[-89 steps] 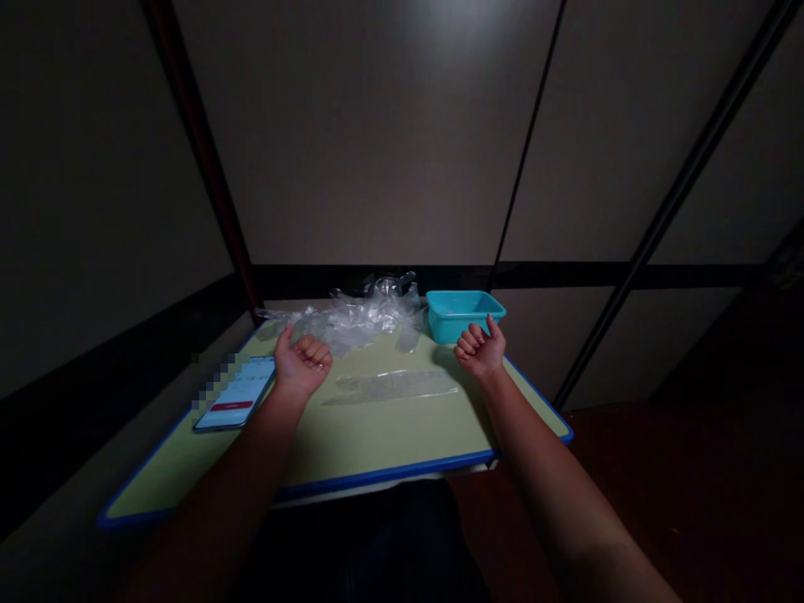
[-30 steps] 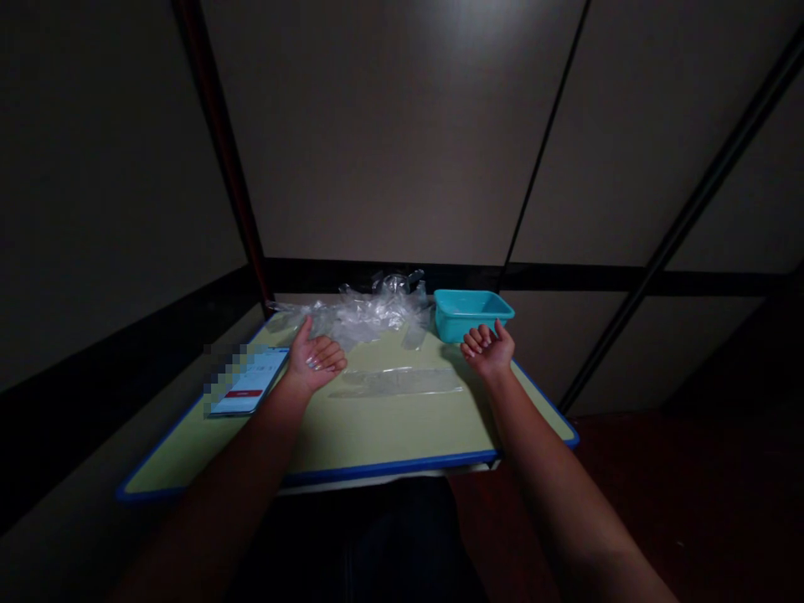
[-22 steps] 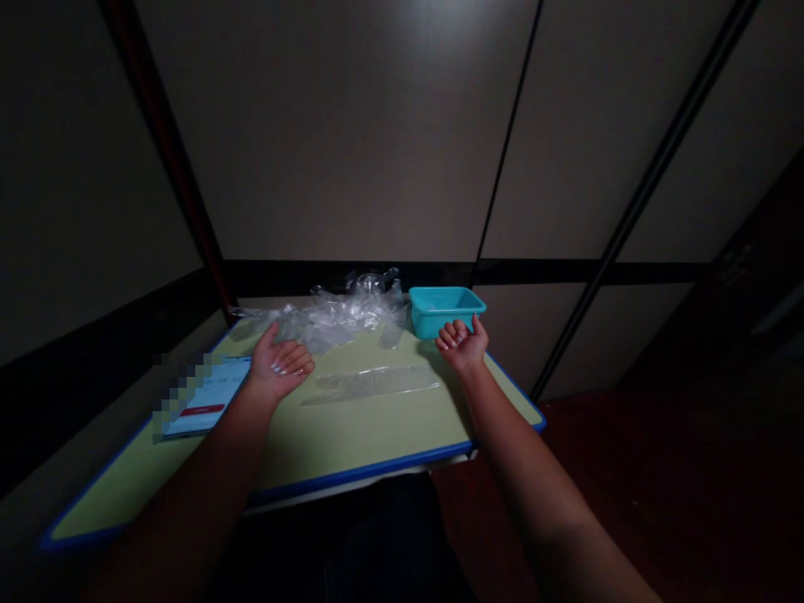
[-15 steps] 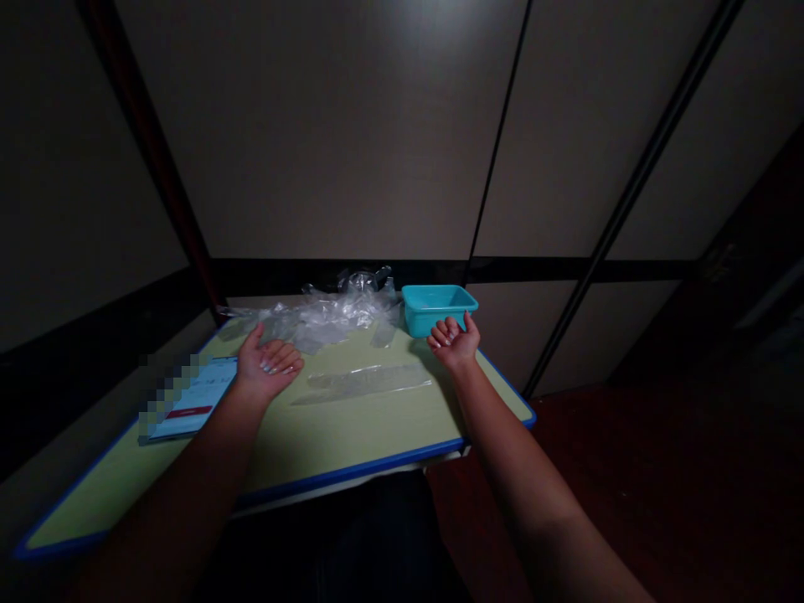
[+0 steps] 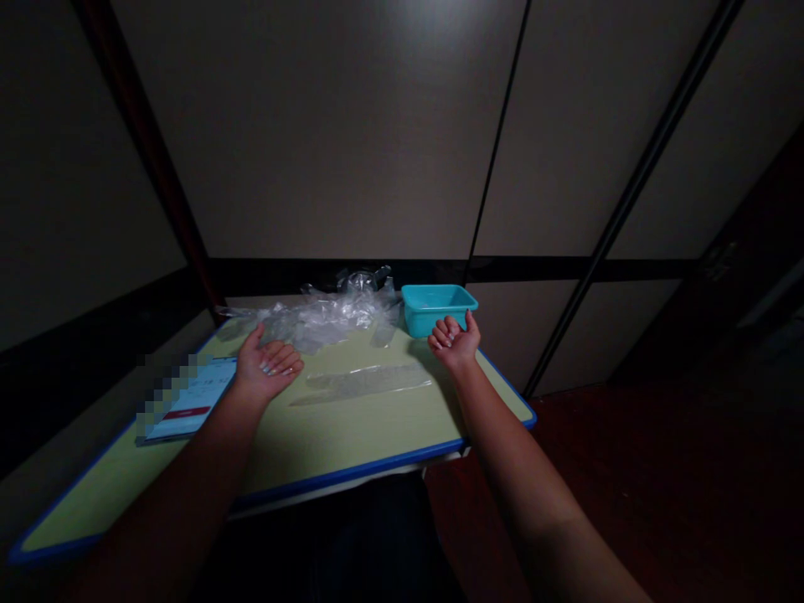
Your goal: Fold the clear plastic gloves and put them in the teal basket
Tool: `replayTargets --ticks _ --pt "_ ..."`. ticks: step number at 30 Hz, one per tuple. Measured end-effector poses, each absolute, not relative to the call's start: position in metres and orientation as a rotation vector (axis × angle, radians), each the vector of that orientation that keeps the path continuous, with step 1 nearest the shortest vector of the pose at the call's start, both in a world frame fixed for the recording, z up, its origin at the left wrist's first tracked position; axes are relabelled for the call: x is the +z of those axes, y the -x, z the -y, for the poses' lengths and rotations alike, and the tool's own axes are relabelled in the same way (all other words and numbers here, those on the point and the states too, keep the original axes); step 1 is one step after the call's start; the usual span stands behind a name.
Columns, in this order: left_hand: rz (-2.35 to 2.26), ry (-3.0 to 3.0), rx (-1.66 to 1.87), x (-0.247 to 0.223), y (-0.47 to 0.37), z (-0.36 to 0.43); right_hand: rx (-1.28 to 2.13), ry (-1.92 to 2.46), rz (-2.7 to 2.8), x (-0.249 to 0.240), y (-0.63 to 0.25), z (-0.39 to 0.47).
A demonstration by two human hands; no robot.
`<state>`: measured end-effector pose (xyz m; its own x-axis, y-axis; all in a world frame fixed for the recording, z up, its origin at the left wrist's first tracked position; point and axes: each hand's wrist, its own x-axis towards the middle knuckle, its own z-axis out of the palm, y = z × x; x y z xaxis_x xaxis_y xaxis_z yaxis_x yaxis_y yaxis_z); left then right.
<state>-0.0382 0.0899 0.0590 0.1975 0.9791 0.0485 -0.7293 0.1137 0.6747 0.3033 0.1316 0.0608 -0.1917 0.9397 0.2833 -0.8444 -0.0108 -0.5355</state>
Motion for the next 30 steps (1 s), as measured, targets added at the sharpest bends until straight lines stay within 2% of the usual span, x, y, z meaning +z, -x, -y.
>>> replayTargets --ticks 13,30 --pt "-0.488 -0.629 1.292 0.0619 0.0371 -0.0891 1.406 0.3 0.848 0.0634 -0.2954 -0.1311" --pt "-0.472 -0.689 1.295 0.0578 0.04 -0.0922 1.532 0.152 0.62 0.0587 -0.302 -0.1344"
